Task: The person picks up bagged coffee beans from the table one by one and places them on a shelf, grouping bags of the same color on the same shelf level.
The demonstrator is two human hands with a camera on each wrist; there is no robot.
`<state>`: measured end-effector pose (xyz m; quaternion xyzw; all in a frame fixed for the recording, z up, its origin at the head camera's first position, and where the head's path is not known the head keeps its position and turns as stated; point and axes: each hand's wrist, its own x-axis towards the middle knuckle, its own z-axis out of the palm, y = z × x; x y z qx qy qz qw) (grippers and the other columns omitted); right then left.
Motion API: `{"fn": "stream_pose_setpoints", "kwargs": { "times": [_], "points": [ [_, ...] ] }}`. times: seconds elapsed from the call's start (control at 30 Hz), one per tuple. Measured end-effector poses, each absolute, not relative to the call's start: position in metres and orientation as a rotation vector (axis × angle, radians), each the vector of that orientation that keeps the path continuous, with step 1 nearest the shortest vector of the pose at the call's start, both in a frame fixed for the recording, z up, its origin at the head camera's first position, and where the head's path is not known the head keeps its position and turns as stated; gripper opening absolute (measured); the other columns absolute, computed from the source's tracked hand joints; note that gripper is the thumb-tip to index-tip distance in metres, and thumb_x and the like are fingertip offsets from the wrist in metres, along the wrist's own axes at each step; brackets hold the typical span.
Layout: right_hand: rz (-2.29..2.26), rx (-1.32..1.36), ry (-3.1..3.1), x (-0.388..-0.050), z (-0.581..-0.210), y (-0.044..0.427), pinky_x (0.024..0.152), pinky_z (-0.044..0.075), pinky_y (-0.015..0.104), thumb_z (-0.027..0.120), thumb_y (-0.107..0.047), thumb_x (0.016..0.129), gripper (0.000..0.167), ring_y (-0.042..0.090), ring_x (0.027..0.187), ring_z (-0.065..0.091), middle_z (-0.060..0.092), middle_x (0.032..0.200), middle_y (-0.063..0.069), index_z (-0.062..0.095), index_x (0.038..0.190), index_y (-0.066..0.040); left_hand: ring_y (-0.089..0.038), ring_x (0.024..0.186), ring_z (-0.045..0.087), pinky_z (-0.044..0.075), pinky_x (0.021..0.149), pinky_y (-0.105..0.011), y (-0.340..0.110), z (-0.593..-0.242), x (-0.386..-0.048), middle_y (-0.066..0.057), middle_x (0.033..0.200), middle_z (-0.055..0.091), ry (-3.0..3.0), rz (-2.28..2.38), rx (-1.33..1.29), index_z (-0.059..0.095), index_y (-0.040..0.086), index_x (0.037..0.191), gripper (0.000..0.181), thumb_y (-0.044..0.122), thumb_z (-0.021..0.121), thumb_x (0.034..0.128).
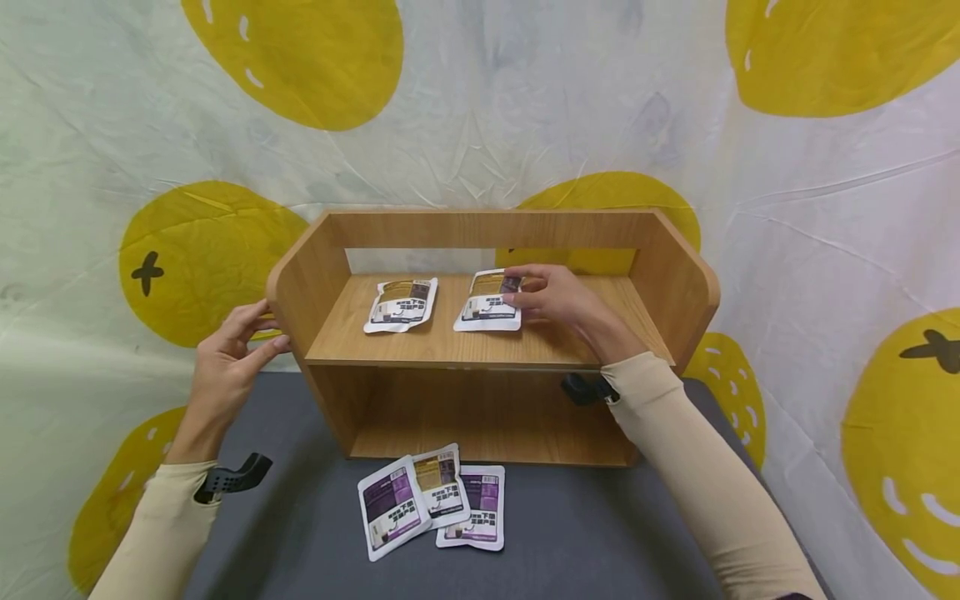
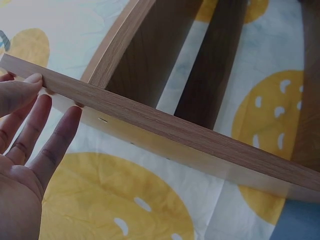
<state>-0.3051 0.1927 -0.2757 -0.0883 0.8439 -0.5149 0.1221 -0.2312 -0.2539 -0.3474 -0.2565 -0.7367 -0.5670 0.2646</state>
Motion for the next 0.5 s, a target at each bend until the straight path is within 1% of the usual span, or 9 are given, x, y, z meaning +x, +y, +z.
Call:
{"fn": "stream_pose_setpoints", "kwargs": {
  "times": [0.13,0.27,0.37,0.5],
  "points": [
    [-1.437,-0.279,2.491,-0.3067,-0.2764,0.1931,0.091,0.057,0.028,0.071,-0.021,0.097,0.057,0.027,0.110,0.054,0.048,0.138,0.022,0.051,0.151,-0.015,-0.015,0.112,0.063,0.060,0.084,-0.022,-0.2537,-0.3473,-0.2311,-0.006,0.133,0.057,-1.985,-1.534,-0.698,0.055,0.004,0.146,0.064,-0.020,0.065,0.0877],
    [-1.374,-0.311,2.512,-0.3082,-0.2773,0.1939,0.092,0.058,0.029,0.071,-0.021,0.097,0.057,0.026,0.112,0.056,0.048,0.146,0.024,0.052,0.150,-0.014,-0.015,0.112,0.063,0.060,0.083,-0.021,-0.2533,-0.3474,-0.2313,-0.006,0.133,0.057,-1.974,-1.542,-0.706,0.055,0.003,0.145,0.063,-0.020,0.065,0.0872],
    [-1.384,-0.312,2.501,-0.3093,-0.2779,0.1944,0.093,0.059,0.031,0.071,-0.018,0.097,0.056,0.025,0.111,0.061,0.049,0.147,0.025,0.052,0.150,-0.012,-0.016,0.112,0.063,0.060,0.084,-0.022,-0.2530,-0.3475,-0.2316,-0.007,0.133,0.057,-1.963,-1.560,-0.718,0.055,0.002,0.145,0.063,-0.021,0.065,0.0872],
    [-1.440,-0.299,2.467,-0.3082,-0.2772,0.1951,0.096,0.058,0.035,0.069,-0.011,0.098,0.055,0.027,0.114,0.063,0.053,0.146,0.024,0.050,0.150,-0.007,-0.016,0.111,0.063,0.060,0.084,-0.022,-0.2530,-0.3477,-0.2317,-0.008,0.133,0.056,-1.956,-1.567,-0.725,0.055,0.002,0.145,0.063,-0.021,0.065,0.0873]
  ]
}}
